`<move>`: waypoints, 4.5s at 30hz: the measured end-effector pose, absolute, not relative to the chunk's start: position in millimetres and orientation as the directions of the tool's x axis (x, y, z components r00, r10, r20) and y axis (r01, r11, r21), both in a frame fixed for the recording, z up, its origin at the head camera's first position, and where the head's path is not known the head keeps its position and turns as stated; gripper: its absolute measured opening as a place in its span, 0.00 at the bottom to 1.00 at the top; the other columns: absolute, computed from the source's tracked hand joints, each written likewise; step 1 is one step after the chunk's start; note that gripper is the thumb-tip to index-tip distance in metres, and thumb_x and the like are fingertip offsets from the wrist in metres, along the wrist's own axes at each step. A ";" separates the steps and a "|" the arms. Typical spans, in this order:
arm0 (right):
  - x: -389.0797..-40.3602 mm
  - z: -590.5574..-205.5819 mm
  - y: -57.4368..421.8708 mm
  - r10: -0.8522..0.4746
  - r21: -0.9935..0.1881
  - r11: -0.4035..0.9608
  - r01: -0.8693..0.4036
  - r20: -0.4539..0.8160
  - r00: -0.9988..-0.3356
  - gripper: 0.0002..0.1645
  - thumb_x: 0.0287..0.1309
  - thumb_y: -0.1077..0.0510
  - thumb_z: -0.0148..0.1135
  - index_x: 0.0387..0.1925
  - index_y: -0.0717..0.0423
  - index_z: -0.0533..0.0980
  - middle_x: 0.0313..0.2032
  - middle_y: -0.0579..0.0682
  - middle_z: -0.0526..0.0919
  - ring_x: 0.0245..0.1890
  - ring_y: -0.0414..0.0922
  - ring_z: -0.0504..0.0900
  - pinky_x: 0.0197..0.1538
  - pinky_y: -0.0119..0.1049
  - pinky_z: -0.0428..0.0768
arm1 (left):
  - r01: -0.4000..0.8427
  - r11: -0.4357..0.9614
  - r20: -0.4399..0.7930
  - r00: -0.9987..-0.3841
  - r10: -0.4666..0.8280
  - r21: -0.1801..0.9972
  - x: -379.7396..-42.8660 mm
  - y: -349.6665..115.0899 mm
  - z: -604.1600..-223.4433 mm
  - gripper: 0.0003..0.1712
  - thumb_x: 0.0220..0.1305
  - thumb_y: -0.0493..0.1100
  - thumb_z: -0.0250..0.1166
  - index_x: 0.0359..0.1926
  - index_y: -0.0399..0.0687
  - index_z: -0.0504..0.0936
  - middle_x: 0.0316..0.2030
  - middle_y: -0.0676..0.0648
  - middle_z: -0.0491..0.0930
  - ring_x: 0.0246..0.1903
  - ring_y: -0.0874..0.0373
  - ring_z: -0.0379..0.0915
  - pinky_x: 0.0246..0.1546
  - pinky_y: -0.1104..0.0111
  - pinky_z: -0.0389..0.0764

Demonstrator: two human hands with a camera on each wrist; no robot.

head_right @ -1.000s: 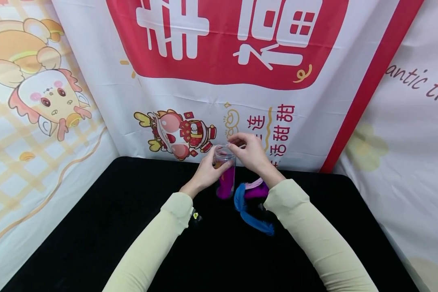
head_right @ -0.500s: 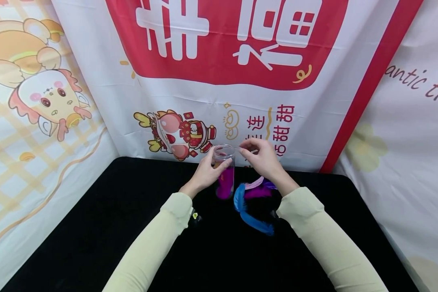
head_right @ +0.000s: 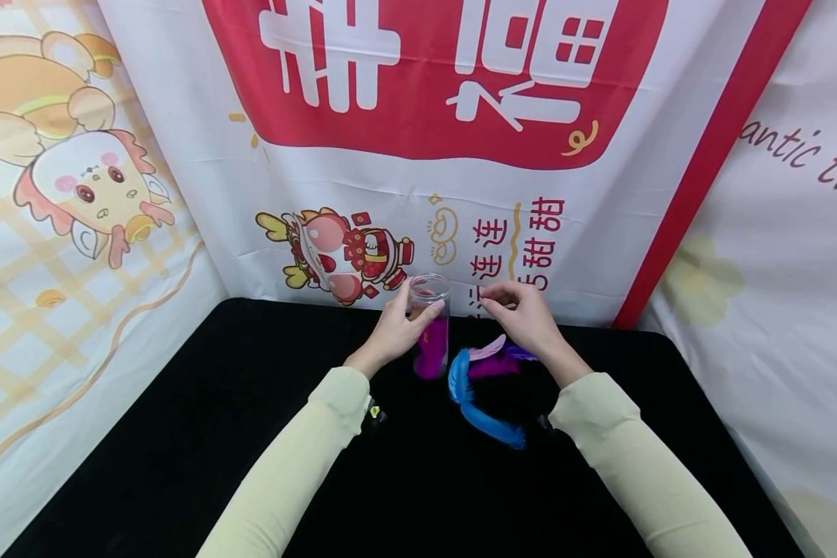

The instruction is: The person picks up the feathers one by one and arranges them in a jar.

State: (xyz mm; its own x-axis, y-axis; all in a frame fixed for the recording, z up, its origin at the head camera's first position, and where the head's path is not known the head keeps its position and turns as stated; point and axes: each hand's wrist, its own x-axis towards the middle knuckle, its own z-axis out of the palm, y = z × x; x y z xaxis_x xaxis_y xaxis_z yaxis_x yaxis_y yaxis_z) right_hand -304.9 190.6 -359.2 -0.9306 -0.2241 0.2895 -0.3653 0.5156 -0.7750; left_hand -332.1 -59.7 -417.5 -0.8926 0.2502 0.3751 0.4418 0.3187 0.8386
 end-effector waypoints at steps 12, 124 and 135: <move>-307.2 -383.6 208.3 -0.205 -0.765 0.583 -0.272 0.186 -0.961 0.13 0.70 0.57 0.64 0.50 0.60 0.83 0.47 0.59 0.86 0.41 0.49 0.82 0.41 0.36 0.80 | 0.438 0.314 0.370 -0.894 0.253 0.842 -332.5 -60.2 -417.5 0.39 0.71 0.63 0.63 0.73 0.52 0.62 0.59 0.47 0.78 0.54 0.56 0.80 0.59 0.58 0.78; -315.0 -483.9 201.5 -0.172 -0.978 0.196 0.077 -0.111 -0.979 0.22 0.66 0.71 0.62 0.59 0.78 0.73 0.54 0.72 0.80 0.42 0.44 0.87 0.51 0.41 0.85 | 0.425 0.313 0.352 -0.898 0.264 0.850 -333.3 -62.5 -420.2 0.41 0.70 0.66 0.62 0.74 0.54 0.60 0.59 0.49 0.78 0.55 0.56 0.78 0.60 0.59 0.77; -313.6 -481.5 199.1 -0.165 -0.978 0.191 0.081 -0.113 -0.980 0.20 0.65 0.72 0.63 0.57 0.77 0.75 0.49 0.66 0.84 0.39 0.44 0.88 0.52 0.46 0.85 | 0.429 0.312 0.357 -0.897 0.262 0.848 -332.6 -63.5 -420.7 0.41 0.69 0.67 0.62 0.73 0.55 0.61 0.59 0.47 0.79 0.56 0.56 0.78 0.61 0.59 0.76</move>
State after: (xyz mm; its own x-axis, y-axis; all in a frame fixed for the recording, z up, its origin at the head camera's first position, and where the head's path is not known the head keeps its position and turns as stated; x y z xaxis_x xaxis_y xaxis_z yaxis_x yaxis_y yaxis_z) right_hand -313.6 199.1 -481.5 -0.9798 -0.1652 -0.1131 0.0806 0.1914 -0.9782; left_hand -332.6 -63.5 -420.7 -0.8968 0.2615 0.3570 0.4286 0.3124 0.8478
